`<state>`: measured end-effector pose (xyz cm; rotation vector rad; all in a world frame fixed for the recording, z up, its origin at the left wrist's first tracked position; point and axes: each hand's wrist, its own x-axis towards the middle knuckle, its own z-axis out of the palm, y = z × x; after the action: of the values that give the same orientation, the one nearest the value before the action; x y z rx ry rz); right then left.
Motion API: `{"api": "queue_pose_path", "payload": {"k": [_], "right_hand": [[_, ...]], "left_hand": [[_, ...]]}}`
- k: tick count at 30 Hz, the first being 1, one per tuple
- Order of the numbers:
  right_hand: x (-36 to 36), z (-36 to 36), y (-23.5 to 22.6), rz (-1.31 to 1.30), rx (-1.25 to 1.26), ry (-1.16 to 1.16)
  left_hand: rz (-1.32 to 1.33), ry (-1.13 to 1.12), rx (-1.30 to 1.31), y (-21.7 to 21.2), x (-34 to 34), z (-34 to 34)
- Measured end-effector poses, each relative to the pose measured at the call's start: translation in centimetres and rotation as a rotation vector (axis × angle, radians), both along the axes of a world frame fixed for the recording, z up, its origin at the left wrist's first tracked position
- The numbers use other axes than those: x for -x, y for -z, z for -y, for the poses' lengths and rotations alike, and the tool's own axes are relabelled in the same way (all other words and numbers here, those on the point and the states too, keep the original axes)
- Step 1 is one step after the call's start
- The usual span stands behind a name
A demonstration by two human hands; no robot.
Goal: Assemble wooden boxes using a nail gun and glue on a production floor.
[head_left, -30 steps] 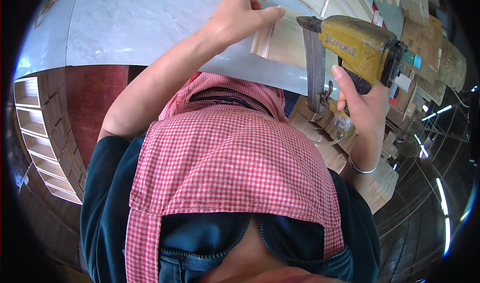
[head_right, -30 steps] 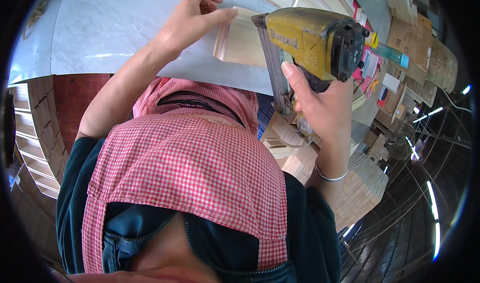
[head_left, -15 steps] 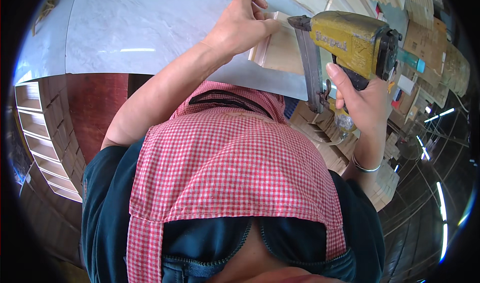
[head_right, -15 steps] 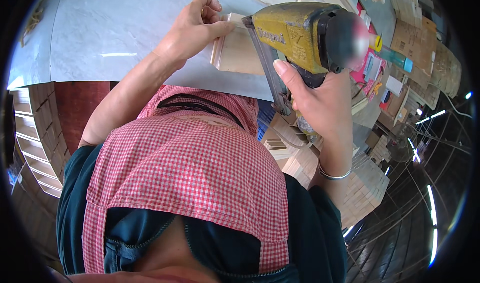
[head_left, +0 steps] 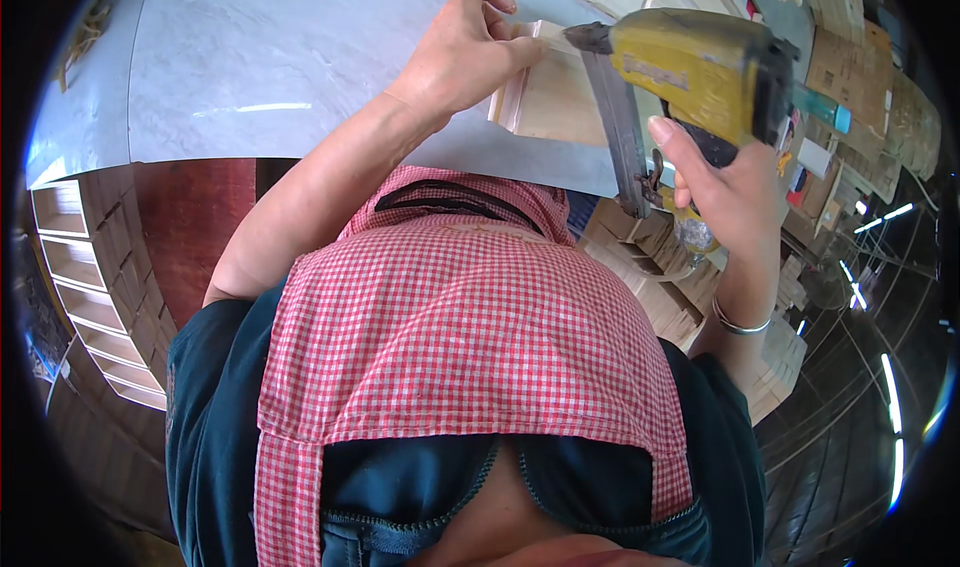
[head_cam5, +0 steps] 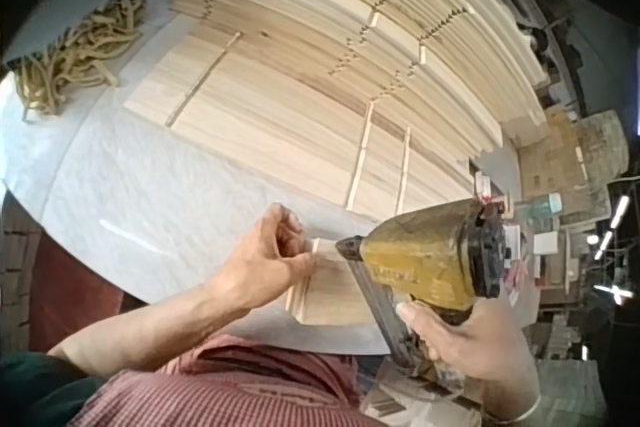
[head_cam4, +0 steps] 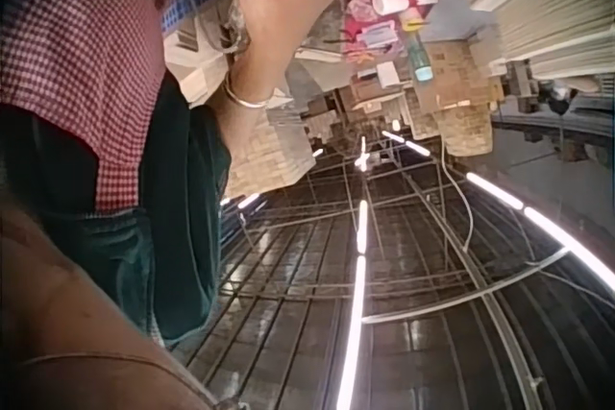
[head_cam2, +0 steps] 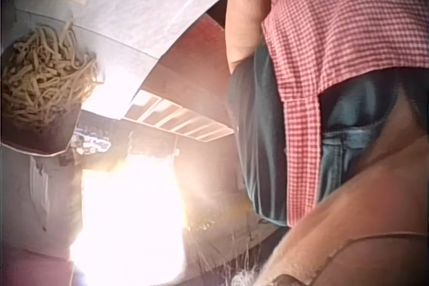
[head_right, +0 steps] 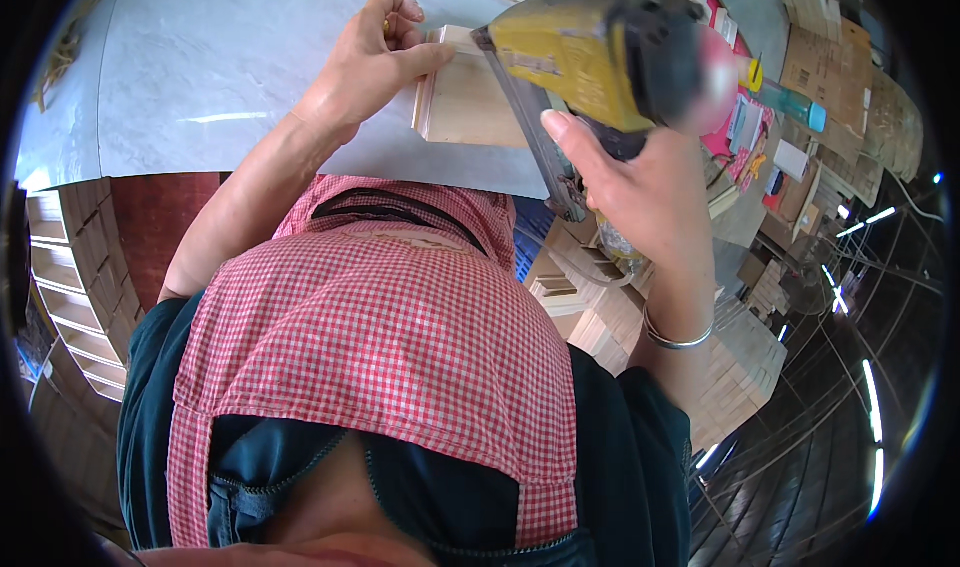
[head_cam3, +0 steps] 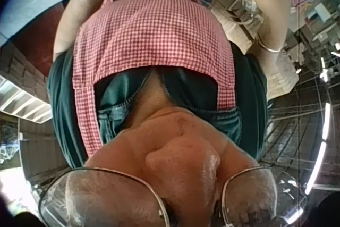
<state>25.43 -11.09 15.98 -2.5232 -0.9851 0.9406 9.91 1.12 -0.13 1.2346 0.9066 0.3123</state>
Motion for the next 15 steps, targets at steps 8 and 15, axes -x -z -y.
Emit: {"api": "queue_pose_path", "payload": {"k": [8, 15], "right_hand": [[-3.7, 3.9, -0.3, 0.069, -0.124, 0.186], [-4.9, 5.6, 0.5, 0.018, -0.127, 0.208]], "left_hand": [[-0.136, 0.224, -1.304, -2.2, -1.7, 1.8], [-0.187, 0.588, -1.366, -1.0, -5.4, 4.8]]}}
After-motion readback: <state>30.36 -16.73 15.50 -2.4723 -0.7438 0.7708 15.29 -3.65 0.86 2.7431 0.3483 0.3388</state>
